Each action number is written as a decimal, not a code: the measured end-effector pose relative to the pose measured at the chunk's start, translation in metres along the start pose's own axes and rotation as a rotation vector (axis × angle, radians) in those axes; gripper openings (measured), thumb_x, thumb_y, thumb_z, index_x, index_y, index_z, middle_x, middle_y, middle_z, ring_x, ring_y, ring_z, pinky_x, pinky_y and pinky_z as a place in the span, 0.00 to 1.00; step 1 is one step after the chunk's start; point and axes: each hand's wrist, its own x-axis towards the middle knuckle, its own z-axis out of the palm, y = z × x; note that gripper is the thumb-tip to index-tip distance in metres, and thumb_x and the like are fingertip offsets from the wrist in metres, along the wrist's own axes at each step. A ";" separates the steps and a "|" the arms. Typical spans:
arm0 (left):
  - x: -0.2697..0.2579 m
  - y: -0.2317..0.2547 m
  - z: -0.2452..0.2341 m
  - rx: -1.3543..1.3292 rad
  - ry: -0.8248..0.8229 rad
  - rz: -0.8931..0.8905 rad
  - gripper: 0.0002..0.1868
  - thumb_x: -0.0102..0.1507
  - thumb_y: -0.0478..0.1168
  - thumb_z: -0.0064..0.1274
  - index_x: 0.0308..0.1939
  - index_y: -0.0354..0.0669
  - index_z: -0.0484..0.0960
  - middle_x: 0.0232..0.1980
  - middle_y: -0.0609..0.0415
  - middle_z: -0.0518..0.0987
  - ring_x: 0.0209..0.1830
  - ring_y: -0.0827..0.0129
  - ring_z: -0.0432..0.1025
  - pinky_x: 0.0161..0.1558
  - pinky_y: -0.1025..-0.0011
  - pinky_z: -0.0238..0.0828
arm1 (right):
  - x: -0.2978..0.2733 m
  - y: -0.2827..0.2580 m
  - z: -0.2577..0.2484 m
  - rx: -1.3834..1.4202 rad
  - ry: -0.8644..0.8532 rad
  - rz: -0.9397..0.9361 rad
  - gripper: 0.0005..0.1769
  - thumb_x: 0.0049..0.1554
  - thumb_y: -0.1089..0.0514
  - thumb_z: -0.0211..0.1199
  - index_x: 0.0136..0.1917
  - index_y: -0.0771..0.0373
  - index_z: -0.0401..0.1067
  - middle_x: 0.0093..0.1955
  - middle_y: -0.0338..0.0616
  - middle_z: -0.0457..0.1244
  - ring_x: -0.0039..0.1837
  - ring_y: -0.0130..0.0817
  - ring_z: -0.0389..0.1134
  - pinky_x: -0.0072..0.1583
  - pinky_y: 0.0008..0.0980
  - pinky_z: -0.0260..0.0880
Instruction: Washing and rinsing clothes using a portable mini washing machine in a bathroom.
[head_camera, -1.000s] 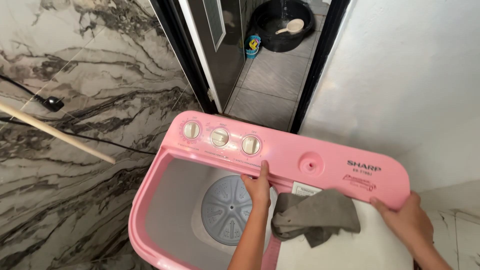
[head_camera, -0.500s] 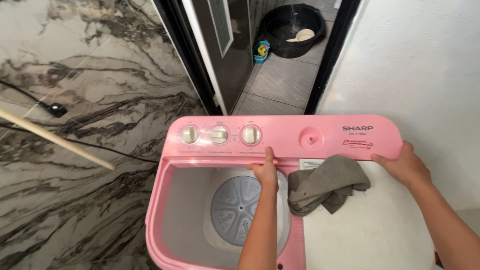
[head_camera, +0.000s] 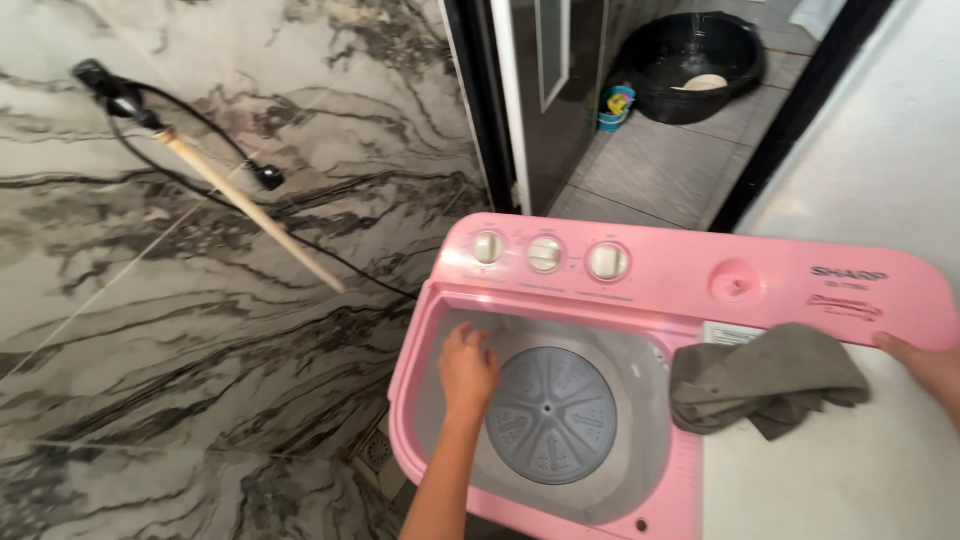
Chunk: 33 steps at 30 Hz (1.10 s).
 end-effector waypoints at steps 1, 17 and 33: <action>0.003 -0.004 -0.016 0.105 0.052 0.035 0.17 0.54 0.33 0.57 0.48 0.40 0.84 0.64 0.41 0.73 0.63 0.47 0.67 0.59 0.51 0.63 | 0.015 0.009 0.009 0.117 -0.221 0.158 0.47 0.50 0.37 0.70 0.72 0.72 0.66 0.69 0.69 0.66 0.66 0.63 0.69 0.64 0.54 0.69; -0.003 -0.120 0.079 1.070 -0.874 0.290 0.15 0.67 0.44 0.46 0.51 0.44 0.85 0.56 0.47 0.82 0.62 0.54 0.71 0.66 0.52 0.56 | -0.199 -0.399 0.077 -0.773 -0.263 -1.030 0.68 0.33 0.37 0.76 0.82 0.44 0.49 0.82 0.62 0.41 0.83 0.57 0.42 0.75 0.69 0.37; -0.138 -0.173 0.016 0.961 -1.005 0.187 0.18 0.68 0.44 0.43 0.52 0.46 0.88 0.57 0.49 0.84 0.61 0.59 0.75 0.68 0.58 0.52 | -0.521 -0.308 0.111 -0.228 -1.247 -0.855 0.29 0.56 0.44 0.66 0.67 0.57 0.66 0.48 0.56 0.69 0.55 0.53 0.71 0.57 0.48 0.70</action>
